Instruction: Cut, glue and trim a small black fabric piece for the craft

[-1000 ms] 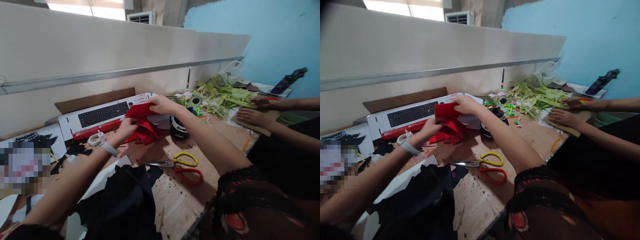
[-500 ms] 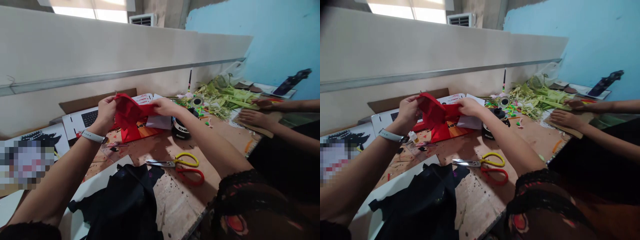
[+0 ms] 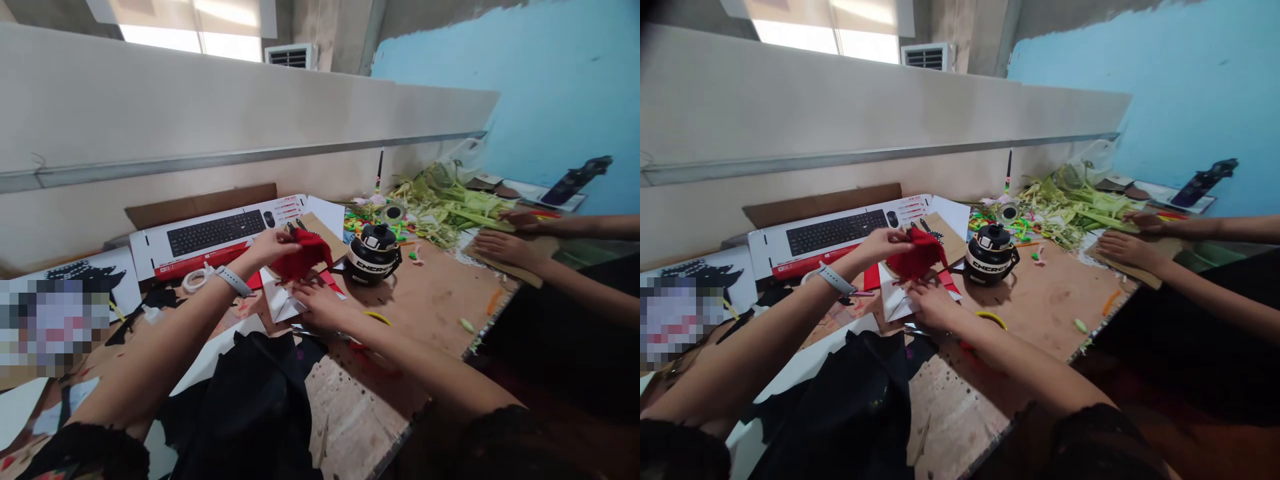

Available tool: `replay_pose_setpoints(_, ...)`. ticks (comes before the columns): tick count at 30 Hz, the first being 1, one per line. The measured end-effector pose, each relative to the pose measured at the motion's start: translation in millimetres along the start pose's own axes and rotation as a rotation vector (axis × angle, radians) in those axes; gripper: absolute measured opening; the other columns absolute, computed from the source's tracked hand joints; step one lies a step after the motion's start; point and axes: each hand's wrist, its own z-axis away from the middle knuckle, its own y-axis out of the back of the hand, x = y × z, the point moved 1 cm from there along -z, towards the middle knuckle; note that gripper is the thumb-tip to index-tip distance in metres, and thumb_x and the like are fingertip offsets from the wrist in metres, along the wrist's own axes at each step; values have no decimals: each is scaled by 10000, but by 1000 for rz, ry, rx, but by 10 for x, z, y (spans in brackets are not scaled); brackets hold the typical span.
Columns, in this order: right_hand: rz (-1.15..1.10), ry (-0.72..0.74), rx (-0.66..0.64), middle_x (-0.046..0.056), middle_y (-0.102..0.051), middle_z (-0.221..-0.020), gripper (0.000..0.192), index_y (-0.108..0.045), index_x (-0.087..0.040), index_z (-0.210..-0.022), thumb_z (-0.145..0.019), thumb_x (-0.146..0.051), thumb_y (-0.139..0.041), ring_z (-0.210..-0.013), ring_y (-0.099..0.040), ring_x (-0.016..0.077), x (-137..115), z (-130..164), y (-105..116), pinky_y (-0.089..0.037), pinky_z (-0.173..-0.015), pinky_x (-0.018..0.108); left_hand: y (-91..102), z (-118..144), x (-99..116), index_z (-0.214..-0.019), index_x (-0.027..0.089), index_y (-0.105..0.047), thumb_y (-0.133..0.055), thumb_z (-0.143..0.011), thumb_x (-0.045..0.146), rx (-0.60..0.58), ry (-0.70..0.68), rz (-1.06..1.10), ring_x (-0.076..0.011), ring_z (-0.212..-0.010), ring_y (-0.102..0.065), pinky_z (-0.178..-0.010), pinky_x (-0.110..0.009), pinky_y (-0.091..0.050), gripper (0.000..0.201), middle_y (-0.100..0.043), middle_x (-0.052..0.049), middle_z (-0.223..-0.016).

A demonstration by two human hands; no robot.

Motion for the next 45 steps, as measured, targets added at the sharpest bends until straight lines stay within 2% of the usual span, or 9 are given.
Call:
replay_pose_setpoints(3, -41, -19, -21, 125, -543, -1396, 592, -509, -229, -1370, -813, -370, -652, -1262, -498, 334, -1, -6, 61, -406, -1005, 503, 70, 151, -41, -690, 134, -724, -794, -593, 307, -97, 32, -71, -168, -615, -594, -570, -265, -440, 210, -673, -40, -631)
replay_pose_setpoints(7, -52, -75, -49, 116, -574, -1365, 588, -537, -264, -1349, -791, -395, -669, -1191, -565, 336, 0, -41, 110, -492, -907, 435, 270, 461, -7, -802, 142, -747, -681, -746, 434, -163, 25, -205, -179, -682, -617, -616, -281, -456, 305, -708, -69, -731)
replay_pose_setpoints(12, -15, -62, -147, 135, -741, -997, 367, -704, -270, -1113, -775, -406, -668, -876, -694, 349, -80, -63, 252, -537, -705, 423, 494, 1176, 80, -930, 153, -734, -623, -820, 423, -281, -10, -293, -178, -780, -643, -671, -278, -486, 312, -728, -83, -879)
replay_pose_setpoints(15, -46, -24, -119, 121, -744, -991, 291, -720, -223, -1064, -828, -357, -615, -891, -693, 332, -215, -129, 413, -529, -716, 400, 621, 1608, 136, -958, 151, -714, -607, -855, 370, -256, -32, -277, -167, -818, -649, -683, -259, -497, 265, -721, -80, -928)
replay_pose_setpoints(20, -656, 120, -40, 84, -712, -1114, 426, -567, -241, -1310, -939, -428, -470, -945, -682, 230, -641, -261, 596, -545, -787, 334, 770, 2049, 183, -988, 152, -690, -641, -860, 341, -264, -77, -366, -178, -892, -651, -785, -281, -498, 233, -712, -77, -979)
replay_pose_setpoints(23, -855, 224, -102, 88, -645, -1269, 445, -556, -249, -1314, -941, -475, -465, -1096, -634, 242, -940, -283, 584, -531, -878, 356, 764, 2183, 191, -975, 123, -677, -681, -834, 328, -321, -149, -416, -191, -906, -647, -820, -284, -495, 249, -690, -107, -1017)
replay_pose_setpoints(29, -770, 262, -9, 34, -731, -798, 303, -690, -206, -863, -931, -418, -484, -714, -678, 172, -1319, -234, 503, -523, -649, 245, 748, 2389, 225, -955, 112, -661, -679, -831, 231, -377, -156, -501, -188, -922, -634, -829, -247, -485, 173, -663, -100, -989)
replay_pose_setpoints(38, -691, 267, 67, 4, -666, -649, 301, -650, -211, -756, -923, -391, -477, -574, -622, 143, -1427, -77, 268, -465, -547, 222, 819, 2634, 172, -1014, 124, -645, -610, -882, 220, -386, -173, -474, -181, -940, -633, -856, -236, -479, 167, -661, -98, -1016)
replay_pose_setpoints(45, -787, 186, 6, -3, -605, -620, 382, -596, -210, -701, -941, -460, -437, -575, -577, 143, -1460, -34, 92, -462, -554, 219, 784, 2718, 41, -970, 135, -654, -640, -861, 225, -345, -88, -296, -168, -885, -645, -807, -238, -491, 142, -689, -76, -938)
